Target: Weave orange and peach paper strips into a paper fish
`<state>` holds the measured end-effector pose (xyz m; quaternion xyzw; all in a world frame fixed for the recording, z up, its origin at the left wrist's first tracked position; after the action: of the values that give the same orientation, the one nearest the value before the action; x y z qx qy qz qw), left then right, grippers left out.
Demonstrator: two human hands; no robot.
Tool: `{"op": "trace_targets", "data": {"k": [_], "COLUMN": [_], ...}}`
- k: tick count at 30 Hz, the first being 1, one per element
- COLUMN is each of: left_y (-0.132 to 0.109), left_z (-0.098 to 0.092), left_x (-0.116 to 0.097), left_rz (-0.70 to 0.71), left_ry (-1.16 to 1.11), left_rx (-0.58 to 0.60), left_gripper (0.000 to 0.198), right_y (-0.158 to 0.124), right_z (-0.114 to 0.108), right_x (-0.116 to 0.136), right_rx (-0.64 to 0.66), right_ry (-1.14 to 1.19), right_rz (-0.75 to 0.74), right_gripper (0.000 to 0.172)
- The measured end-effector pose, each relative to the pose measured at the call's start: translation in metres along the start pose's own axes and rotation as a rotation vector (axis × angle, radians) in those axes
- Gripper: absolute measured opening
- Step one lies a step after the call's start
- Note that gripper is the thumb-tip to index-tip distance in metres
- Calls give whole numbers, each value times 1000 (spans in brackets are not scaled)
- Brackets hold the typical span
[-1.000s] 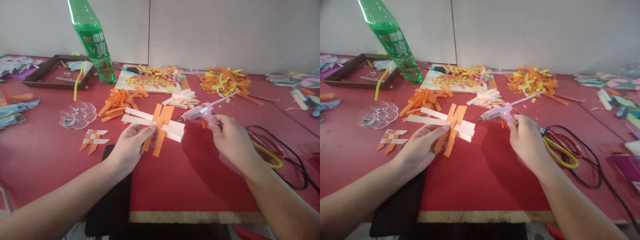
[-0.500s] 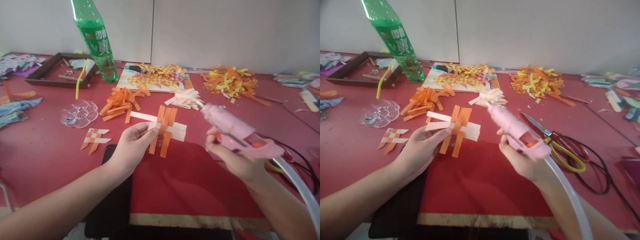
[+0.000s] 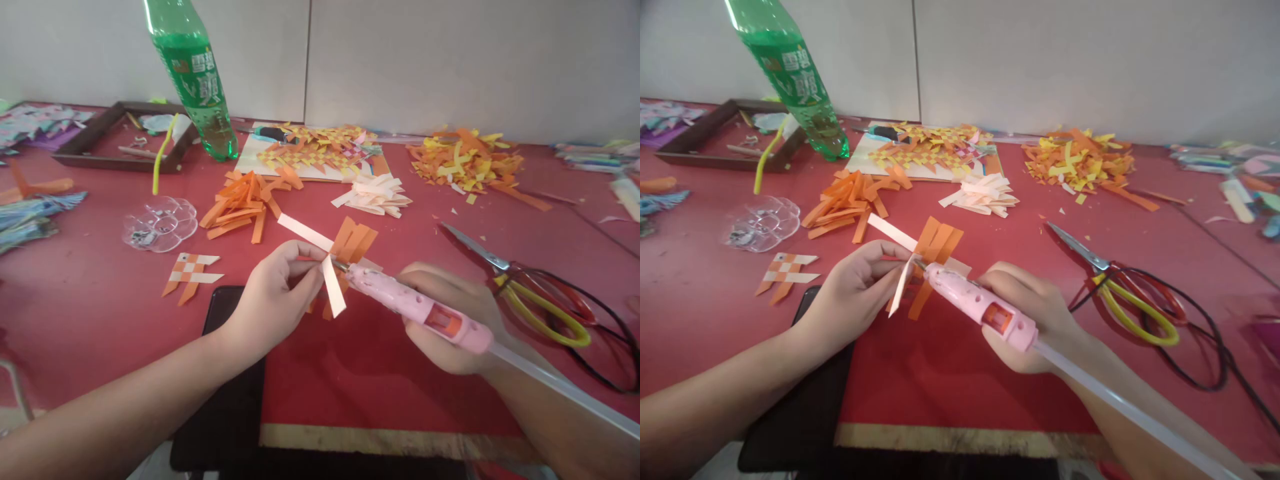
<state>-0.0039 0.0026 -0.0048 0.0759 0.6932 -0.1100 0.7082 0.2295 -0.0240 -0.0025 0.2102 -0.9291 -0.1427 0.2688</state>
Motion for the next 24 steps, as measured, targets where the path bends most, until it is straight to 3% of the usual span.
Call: {"op": "trace_targets", "data": {"k": [3,11,24], "left_y": [0,-2,0], "left_z": [0,2,0], "left_x": [-1,0,2], "left_rz": [25,30,40], "left_ry": [33,100,61], "left_rx": [2,3,7], "left_gripper": [5,4,9], "right_y": [3,3,8], "right_z": [-1,-1,-4], "right_x": [0,2,8], "right_rx": [5,-3,-47], "right_ry": [68,-11,-95], "right_rz": [-93,-81,-144], "right_gripper": [20,15,20]}}
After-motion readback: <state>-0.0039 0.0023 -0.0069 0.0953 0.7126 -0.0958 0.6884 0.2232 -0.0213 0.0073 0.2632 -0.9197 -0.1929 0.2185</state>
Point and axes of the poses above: each hand's wrist, its own y-axis towards the middle knuckle, its own z-axis out of the palm, x = y × z, the point moved 1 cm from there along y, towards the middle knuckle, and after that the axes turned 11 degrees about z, right-handed, at the moved point
